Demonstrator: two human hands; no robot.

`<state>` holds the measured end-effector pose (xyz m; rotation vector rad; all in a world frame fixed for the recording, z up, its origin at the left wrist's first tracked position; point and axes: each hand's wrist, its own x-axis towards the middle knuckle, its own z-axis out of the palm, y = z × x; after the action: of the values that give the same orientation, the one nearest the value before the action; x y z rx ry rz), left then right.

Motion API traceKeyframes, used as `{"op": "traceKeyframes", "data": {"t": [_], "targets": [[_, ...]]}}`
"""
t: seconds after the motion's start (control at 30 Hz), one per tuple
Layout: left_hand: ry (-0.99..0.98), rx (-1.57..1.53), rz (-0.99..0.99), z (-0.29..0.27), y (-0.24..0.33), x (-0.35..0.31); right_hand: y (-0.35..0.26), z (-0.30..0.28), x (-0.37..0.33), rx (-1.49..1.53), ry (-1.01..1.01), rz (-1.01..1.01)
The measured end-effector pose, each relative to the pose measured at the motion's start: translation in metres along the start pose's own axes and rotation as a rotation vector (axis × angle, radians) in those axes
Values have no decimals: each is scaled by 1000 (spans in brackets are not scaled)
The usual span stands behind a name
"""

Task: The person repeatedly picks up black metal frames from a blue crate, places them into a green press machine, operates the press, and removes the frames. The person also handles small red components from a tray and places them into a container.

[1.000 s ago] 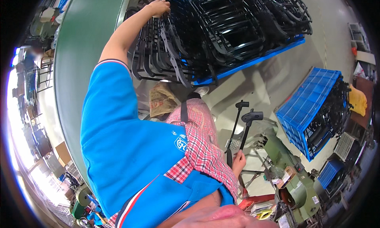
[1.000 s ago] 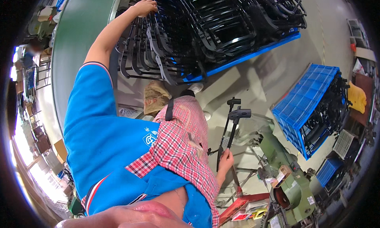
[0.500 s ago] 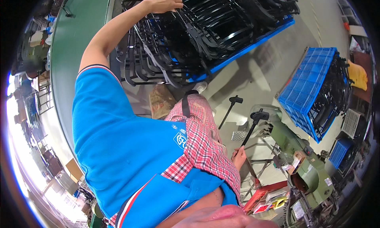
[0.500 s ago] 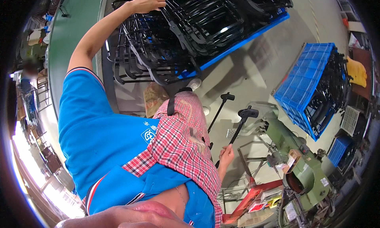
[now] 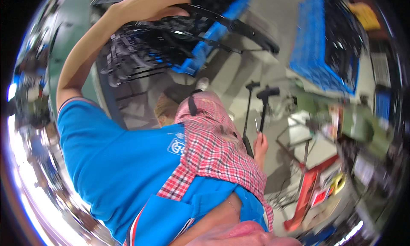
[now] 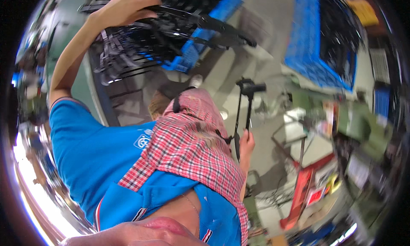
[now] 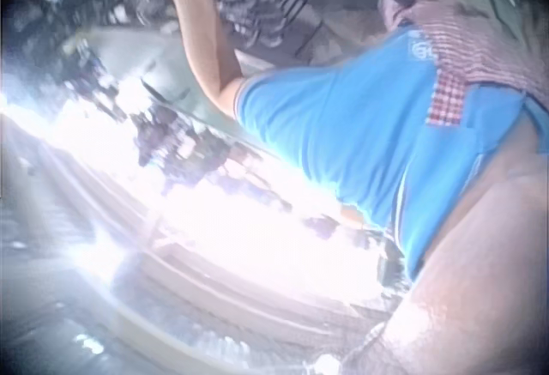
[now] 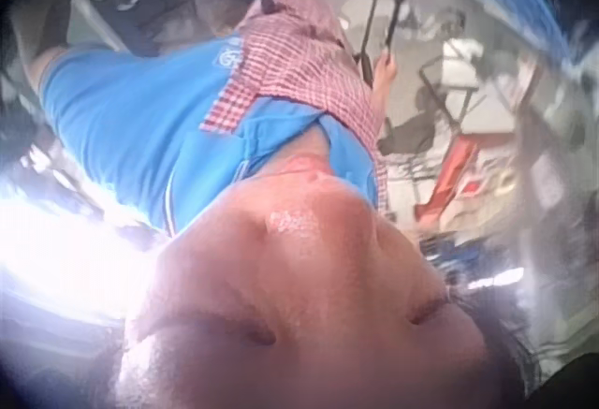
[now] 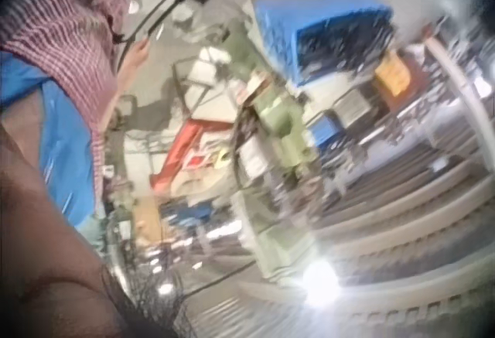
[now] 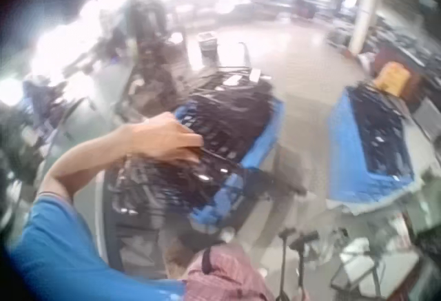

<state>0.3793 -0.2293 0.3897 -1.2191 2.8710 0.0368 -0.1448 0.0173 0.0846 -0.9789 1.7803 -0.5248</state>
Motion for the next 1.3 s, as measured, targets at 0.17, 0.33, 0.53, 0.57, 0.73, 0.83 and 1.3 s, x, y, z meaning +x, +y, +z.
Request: {"op": "traceKeyframes", "data": {"t": [0.17,0.33,0.53,0.57,0.73,0.83,1.3], "targets": [[152,-164,-126,77,89,101,-1,-59,-24,-28,90,-139],[88,-434,-54,149,192,188,-2,-99,-49,-5,213,-229],[-47,-611,121,198,293,271,-27,-140,-33,52,317,-173],[-47,-622,162,204,307,285,-29,-146,-26,48,332,-189],[-110,-623,294,212,358,357,-48,-183,23,-15,367,-169],[-93,-641,399,206,366,398,-67,-209,43,-35,382,-96],[-2,-588,506,191,400,524,-72,-301,95,-282,573,-92]]}}
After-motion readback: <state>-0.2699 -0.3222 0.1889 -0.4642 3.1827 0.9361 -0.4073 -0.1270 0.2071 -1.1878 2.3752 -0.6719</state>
